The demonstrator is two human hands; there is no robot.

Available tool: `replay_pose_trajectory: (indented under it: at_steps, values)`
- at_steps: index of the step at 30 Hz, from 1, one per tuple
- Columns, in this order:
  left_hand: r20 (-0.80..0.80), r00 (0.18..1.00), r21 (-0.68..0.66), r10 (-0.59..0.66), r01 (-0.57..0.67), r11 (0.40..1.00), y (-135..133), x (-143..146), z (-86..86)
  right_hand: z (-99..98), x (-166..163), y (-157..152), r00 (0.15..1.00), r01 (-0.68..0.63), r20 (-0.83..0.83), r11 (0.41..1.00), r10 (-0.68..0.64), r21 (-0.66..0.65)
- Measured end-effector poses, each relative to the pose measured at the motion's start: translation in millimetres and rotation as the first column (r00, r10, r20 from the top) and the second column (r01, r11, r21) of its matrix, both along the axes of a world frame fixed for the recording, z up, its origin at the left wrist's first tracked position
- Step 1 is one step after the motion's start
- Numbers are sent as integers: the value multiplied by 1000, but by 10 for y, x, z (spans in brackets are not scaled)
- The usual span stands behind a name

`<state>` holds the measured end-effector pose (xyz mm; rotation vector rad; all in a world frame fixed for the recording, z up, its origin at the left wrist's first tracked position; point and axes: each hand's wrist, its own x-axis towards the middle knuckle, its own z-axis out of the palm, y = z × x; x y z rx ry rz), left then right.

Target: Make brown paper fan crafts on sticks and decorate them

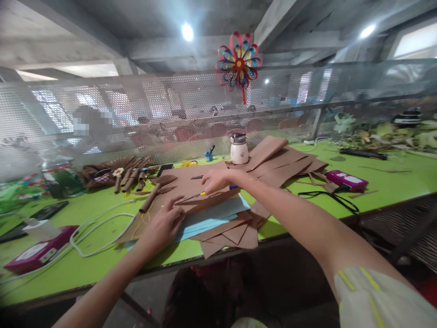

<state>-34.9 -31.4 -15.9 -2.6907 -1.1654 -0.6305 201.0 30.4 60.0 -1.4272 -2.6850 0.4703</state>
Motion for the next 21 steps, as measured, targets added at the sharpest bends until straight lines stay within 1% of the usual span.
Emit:
replay_pose_trajectory:
  at_steps: [2,4,7,10,11,13,15,16,17,19,21]
  values:
    - [-68,997,-4,-20,20,1000,23,29,15,-110,-24,-98,999,36,-30,999,-37,-24]
    - [-147,987,17,-62,65,998,48,82,32,-252,-56,-200,995,69,-69,997,-70,-19]
    - [-209,968,21,-136,144,989,64,181,36,-460,-77,-325,969,102,-225,995,-97,10]
    - [-185,967,-27,-174,172,985,50,238,-13,-550,60,-371,882,142,-454,990,-124,5]
    - [-169,970,-46,-176,170,984,43,241,-35,-548,158,-366,843,188,-515,982,-154,15]
    - [-145,977,-73,-159,150,986,33,231,-73,-523,421,-342,773,345,-587,936,-242,67]
    - [-145,979,-89,-140,128,988,28,214,-90,-510,713,-320,746,479,-568,872,-347,97]
    - [-150,980,-93,-133,119,988,28,208,-90,-520,843,-319,760,507,-521,856,-388,102]
    - [-159,979,-97,-130,115,989,29,204,-88,-543,949,-327,784,513,-462,852,-416,104]
    - [-183,975,-104,-129,111,988,29,207,-80,-622,1068,-368,866,439,-322,890,-383,122]
    - [-218,969,-100,-113,93,991,20,219,-73,-721,1064,-430,935,334,-187,925,-301,181]
